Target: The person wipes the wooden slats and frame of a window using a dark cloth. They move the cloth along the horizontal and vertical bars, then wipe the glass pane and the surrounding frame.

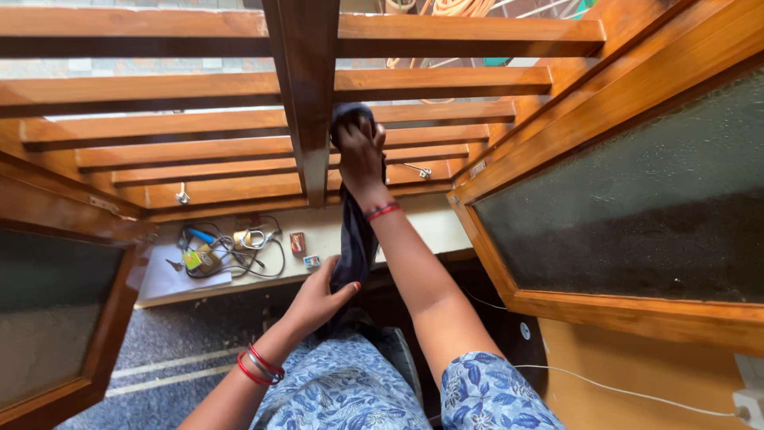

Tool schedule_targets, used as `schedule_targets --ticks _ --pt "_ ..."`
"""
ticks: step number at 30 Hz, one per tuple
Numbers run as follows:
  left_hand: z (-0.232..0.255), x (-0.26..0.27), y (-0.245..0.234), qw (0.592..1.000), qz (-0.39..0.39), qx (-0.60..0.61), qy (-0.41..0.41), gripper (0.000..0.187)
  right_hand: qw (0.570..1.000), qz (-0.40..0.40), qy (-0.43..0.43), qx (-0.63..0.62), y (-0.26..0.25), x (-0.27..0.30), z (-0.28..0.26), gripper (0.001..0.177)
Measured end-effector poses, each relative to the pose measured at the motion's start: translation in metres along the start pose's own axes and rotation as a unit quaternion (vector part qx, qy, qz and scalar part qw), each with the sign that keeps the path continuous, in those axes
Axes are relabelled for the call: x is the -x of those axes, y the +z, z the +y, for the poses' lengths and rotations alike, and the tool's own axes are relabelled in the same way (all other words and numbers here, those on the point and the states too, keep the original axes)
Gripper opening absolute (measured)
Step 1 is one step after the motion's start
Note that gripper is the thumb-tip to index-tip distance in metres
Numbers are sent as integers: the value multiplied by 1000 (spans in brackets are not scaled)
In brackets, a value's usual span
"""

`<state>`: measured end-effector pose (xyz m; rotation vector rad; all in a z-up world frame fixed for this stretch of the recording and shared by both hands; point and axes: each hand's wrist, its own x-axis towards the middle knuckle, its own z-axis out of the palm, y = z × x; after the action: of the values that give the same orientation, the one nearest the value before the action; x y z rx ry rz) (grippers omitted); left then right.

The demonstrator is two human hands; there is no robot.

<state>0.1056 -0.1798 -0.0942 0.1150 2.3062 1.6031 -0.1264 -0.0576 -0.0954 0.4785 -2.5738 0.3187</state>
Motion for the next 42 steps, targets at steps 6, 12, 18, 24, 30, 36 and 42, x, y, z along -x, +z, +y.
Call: schedule_targets --ticks 6,12,18,24,30,36,42 --pt "29 -30 20 999 -48 -9 16 73 980 -132 26 143 -5 -3 62 17" --pt "74 -67 39 993 -72 11 98 72 942 -61 216 252 -53 7 228 22" --pt "90 -85 73 977 -133 0 164 66 923 -16 268 276 -33 17 251 27" --pt "68 -77 76 977 -164 -17 136 67 926 42 177 330 5 90 233 55" --pt "61 -79 53 982 -162 -42 90 67 930 -35 337 145 40 74 245 21" --pt "53 -83 35 990 -105 -9 99 68 905 -54 331 260 22 34 244 17" --pt "14 -50 20 995 -86 12 54 66 951 103 280 -77 37 52 172 20"
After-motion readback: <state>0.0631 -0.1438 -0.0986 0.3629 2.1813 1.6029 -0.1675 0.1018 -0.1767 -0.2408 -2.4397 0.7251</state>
